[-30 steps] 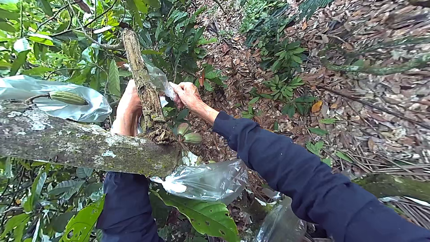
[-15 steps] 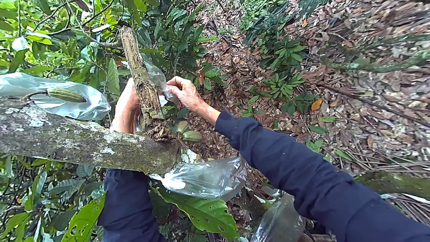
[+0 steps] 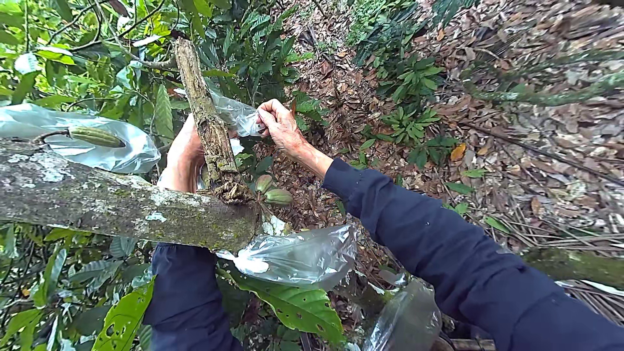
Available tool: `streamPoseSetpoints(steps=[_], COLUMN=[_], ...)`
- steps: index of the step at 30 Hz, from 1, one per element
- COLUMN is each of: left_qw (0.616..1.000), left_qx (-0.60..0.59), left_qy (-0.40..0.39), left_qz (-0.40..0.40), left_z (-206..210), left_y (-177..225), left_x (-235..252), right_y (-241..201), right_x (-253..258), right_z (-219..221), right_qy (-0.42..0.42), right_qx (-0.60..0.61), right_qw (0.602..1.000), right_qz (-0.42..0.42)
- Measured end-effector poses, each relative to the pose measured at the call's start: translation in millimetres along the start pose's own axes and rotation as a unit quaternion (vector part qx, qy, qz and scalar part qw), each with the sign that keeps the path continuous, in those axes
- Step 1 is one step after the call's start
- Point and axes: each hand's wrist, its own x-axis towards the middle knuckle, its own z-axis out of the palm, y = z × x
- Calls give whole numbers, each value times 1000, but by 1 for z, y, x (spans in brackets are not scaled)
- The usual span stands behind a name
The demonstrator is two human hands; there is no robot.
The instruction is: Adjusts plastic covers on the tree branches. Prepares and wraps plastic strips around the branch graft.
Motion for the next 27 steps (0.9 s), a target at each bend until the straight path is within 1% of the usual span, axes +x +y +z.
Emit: streamPoseSetpoints(steps=[5, 10, 12, 15, 17, 19, 21, 24, 26, 27], left_qw=[1000, 998, 998, 999, 999, 999, 998, 983, 970, 965], left_qx=[26, 50, 50, 22, 36, 35, 54, 178, 241, 259], left_qy=[-4, 21, 20, 22, 27, 13, 16, 24, 24, 16], left_qz=[8, -22, -29, -31, -27, -24, -32, -35, 13, 24], left_z=[-4, -7, -8, -6, -6, -8, -9, -12, -20, -22], left_y=[-5, -15, -14, -10, -10, -15, -17, -24, -44, -47], left_x=[4, 2, 0, -5, -4, 1, 6, 12, 15, 11], right_y=[7, 9, 10, 3, 7, 15, 18, 22, 23, 24], right_x=[6, 4, -2, -29, -31, -13, -5, 1, 2, 2], right_z=[-5, -7, -6, -13, -13, -5, -1, 0, -4, -7], right_qy=[47, 52, 40, 3, -29, -67, -70, -18, 6, 7], right_qx=[-26, -16, -12, 1, 34, 61, 58, 67, 78, 82], right_qw=[998, 998, 999, 995, 991, 989, 993, 997, 997, 996], right_qz=[-21, -10, 18, 101, 122, 113, 81, 32, 22, 19])
